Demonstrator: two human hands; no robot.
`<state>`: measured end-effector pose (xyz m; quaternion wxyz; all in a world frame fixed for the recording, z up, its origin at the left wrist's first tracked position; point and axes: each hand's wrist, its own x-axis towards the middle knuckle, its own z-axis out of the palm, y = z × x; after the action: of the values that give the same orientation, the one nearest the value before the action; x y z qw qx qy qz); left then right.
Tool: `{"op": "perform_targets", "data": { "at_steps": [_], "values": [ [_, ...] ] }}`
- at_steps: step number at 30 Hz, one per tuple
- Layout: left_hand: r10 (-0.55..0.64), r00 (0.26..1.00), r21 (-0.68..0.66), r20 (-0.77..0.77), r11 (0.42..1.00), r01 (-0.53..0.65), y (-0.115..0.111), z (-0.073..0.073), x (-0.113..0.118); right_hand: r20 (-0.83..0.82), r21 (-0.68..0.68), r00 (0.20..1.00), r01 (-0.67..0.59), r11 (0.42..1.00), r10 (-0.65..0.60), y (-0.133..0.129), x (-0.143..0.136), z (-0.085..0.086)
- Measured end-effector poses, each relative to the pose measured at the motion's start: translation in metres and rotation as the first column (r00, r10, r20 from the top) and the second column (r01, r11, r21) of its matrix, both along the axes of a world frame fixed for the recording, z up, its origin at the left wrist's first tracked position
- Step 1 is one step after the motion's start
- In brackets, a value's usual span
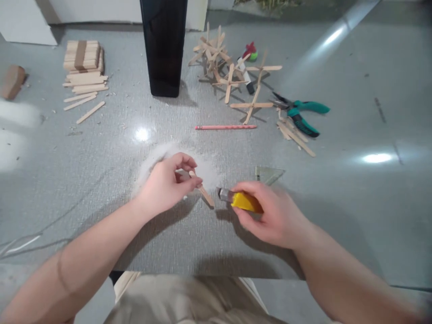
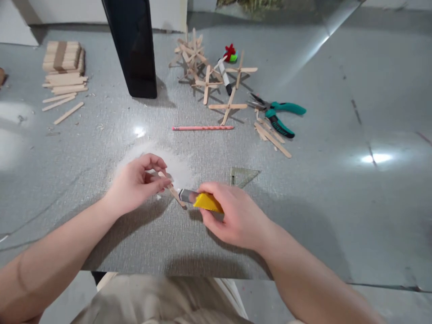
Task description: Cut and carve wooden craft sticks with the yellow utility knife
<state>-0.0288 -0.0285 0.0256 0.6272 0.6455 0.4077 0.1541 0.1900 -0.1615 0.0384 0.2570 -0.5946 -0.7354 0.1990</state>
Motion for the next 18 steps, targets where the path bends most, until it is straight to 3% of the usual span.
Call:
{"op": "perform_targets", "data": {
  "at_steps": [3,6,9,12,15,18],
  "values": [
    [0.081,0.995,-0.079,0.05,0.994,-0.077,-0.009,0.005,0.005,-0.099,-0.08,0.97,0.212,0.974,-0.22,-0.006,-0.018,0.006],
    [0.141,0.986,-0.111,0.088,0.985,-0.131,-0.018,0.011,0.008,-0.17,-0.175,0.947,0.244,0.954,-0.273,-0.008,-0.029,0.011],
    [0.203,0.968,-0.163,0.147,0.97,-0.178,-0.026,0.015,0.01,-0.22,-0.178,0.927,0.269,0.947,-0.305,-0.01,-0.031,0.012],
    [0.161,0.949,-0.239,0.27,0.966,-0.096,-0.034,0.017,0.012,-0.244,-0.14,0.895,0.349,0.927,-0.374,-0.011,-0.03,0.013],
    [0.038,0.949,-0.201,0.313,0.979,0.027,-0.046,0.018,0.015,-0.228,-0.104,0.89,0.381,0.919,-0.395,-0.01,-0.033,0.014],
    [0.068,0.951,-0.173,0.301,0.985,-0.016,-0.055,0.017,0.017,-0.199,-0.08,0.905,0.366,0.927,-0.375,-0.008,-0.036,0.015]
  ]
}}
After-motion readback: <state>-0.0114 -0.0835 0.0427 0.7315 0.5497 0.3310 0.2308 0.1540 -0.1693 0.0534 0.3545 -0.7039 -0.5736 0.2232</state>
